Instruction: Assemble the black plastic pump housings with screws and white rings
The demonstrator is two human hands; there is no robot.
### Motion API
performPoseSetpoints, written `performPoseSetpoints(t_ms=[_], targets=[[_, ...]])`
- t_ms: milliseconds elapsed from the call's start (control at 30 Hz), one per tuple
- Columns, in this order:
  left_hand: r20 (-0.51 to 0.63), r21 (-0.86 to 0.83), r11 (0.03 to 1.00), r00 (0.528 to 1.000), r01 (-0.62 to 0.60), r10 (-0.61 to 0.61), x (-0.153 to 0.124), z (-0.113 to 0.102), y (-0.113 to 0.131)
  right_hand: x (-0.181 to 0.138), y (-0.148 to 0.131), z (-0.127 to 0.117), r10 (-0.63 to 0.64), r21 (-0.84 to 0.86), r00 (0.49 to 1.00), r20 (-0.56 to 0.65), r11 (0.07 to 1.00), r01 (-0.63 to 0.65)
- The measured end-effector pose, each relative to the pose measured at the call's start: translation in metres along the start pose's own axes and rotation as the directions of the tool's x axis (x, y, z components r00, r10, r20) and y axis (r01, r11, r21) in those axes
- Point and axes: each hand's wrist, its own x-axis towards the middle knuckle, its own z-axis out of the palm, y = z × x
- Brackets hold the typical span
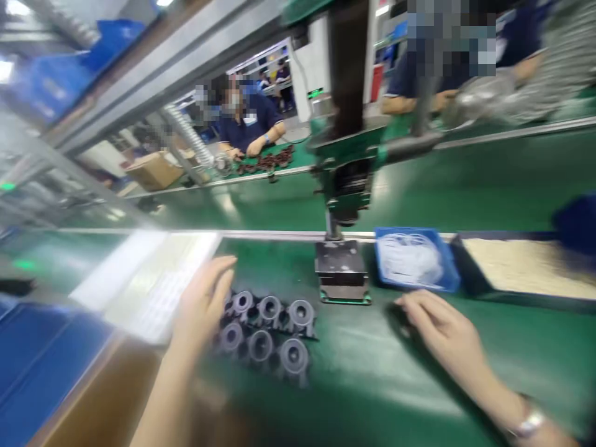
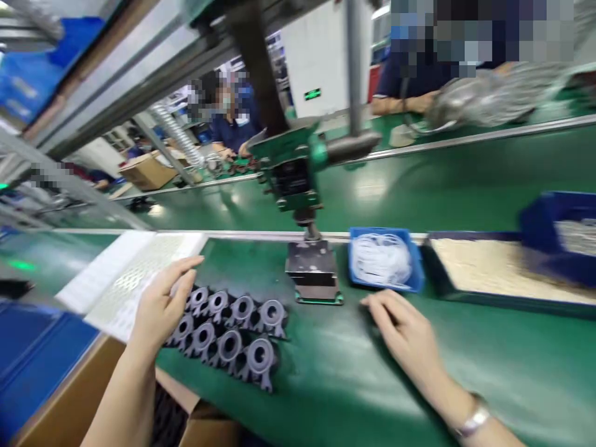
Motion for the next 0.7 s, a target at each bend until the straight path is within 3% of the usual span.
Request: performPoseSetpoints(t_ms=[67,133,200,333,433,500,600,700], targets=[[-0.057,0.099,0.987,0.991,0.128,-0.123,-0.035,-0.028,-0.058,-0.003,-0.002,0.004,-0.127,-0.066,0.992,0.030,0.990,0.128],[0.025,0.159,0.971,0.982,0.179,-0.185,-0.070,-0.044,-0.101,-0.006,-0.011,0.013,-0.238,-0.077,0.965,0.109,0.966,0.247],[0.167,0.198,0.963,0.962,0.182,-0.216,-0.095,-0.048,-0.127,-0.007,-0.031,0.028,-0.331,-0.075,0.915,0.232,0.931,0.356],[0.372,0.255,0.964,0.912,0.080,-0.174,-0.108,-0.034,-0.139,0.003,-0.094,0.075,-0.492,-0.118,0.737,0.462,0.790,0.602],[0.451,0.245,0.969,0.888,-0.027,-0.089,-0.095,-0.020,-0.140,0.018,-0.139,0.116,-0.598,-0.158,0.605,0.526,0.631,0.760],[0.496,0.200,0.977,0.868,-0.075,-0.035,-0.086,-0.015,-0.142,0.027,-0.157,0.142,-0.638,-0.206,0.562,0.527,0.546,0.812],[0.535,0.134,0.988,0.845,-0.079,-0.005,-0.079,-0.011,-0.145,0.035,-0.158,0.178,-0.700,-0.253,0.509,0.500,0.445,0.859],[0.522,0.110,0.993,0.852,-0.040,-0.023,-0.080,-0.011,-0.142,0.037,-0.134,0.203,-0.760,-0.208,0.450,0.470,0.400,0.893]])
